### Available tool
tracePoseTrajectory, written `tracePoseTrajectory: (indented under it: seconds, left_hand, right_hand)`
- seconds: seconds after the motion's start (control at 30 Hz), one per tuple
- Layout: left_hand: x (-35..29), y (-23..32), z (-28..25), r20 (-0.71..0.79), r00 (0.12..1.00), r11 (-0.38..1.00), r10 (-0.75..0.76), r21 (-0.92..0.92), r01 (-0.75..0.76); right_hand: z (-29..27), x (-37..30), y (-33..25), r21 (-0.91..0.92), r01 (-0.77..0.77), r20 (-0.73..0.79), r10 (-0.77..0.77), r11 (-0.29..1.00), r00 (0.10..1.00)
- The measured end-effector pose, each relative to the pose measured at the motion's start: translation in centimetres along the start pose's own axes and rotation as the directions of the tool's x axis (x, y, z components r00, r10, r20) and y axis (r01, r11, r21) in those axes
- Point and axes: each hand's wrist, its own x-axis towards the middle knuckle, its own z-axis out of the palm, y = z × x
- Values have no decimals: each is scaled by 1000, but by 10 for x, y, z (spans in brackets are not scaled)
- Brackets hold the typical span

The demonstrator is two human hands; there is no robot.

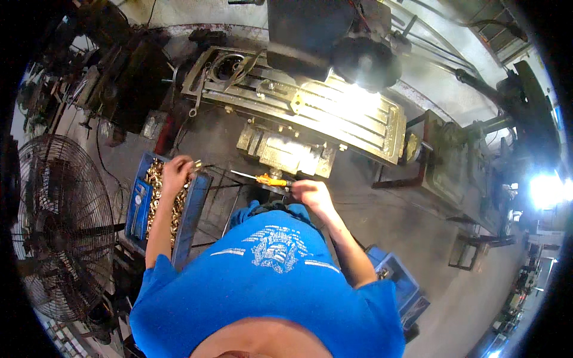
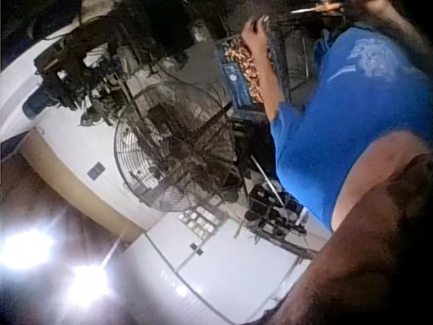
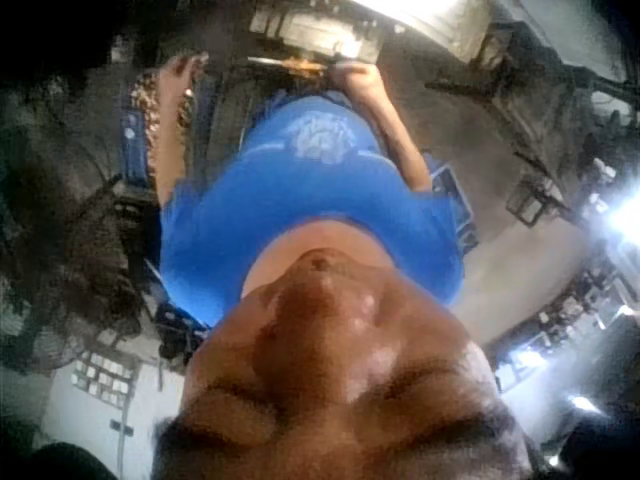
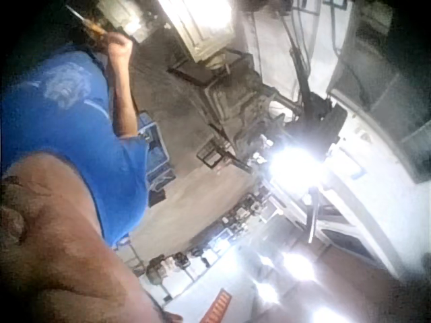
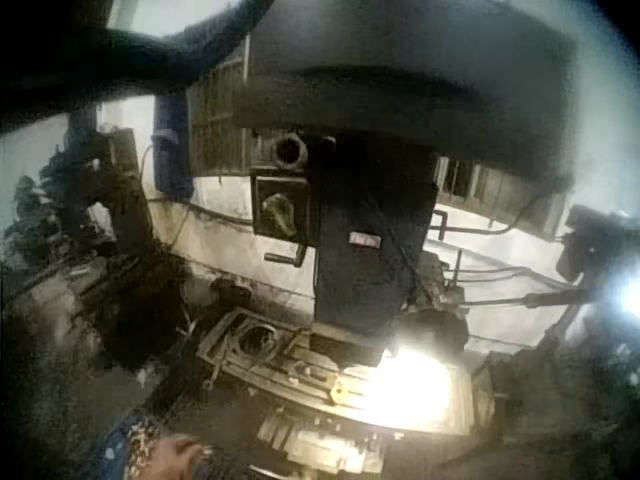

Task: The person repeatedly loads small brass parts into a drill press, operates the lever to drill, and removes the finished parts. They place the drilled parts into a blue bin and occasionally use a dial caliper to measure a part.

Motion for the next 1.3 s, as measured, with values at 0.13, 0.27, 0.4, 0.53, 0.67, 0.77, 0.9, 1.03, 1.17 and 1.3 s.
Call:
tracePoseTrajectory:
  seconds: [0.13,0.27,0.4,0.53,0.67,0.77,0.9,1.03,1.17,1.3]
  left_hand:
    - [11,76,78,458,874,967,162,-252,-47]
    - [13,101,116,716,646,955,266,-285,-78]
    - [18,102,146,822,531,963,208,-267,36]
    - [22,101,171,628,732,965,264,-174,-198]
    - [12,88,191,597,742,951,304,-146,-271]
    - [0,104,212,517,749,873,415,7,-488]
    - [3,77,234,392,778,867,491,-133,-480]
    - [-2,118,221,459,690,748,559,80,-659]
    - [11,94,225,418,647,691,638,61,-720]
    - [44,78,224,323,772,796,548,84,-600]
  right_hand:
    - [46,33,-46,504,-126,156,54,854,986]
    - [36,38,-57,501,-262,405,44,825,913]
    - [16,25,-34,463,-120,362,-64,878,930]
    - [24,11,-43,447,-77,-4,88,891,996]
    - [25,13,-25,411,54,-195,30,910,980]
    - [22,21,-11,461,137,-257,-16,877,966]
    - [30,5,-31,316,267,-307,-168,910,937]
    - [28,8,-25,309,172,-327,-65,936,943]
    - [33,9,-17,479,254,-365,-73,840,928]
    - [25,-10,-36,334,224,-440,-60,916,896]
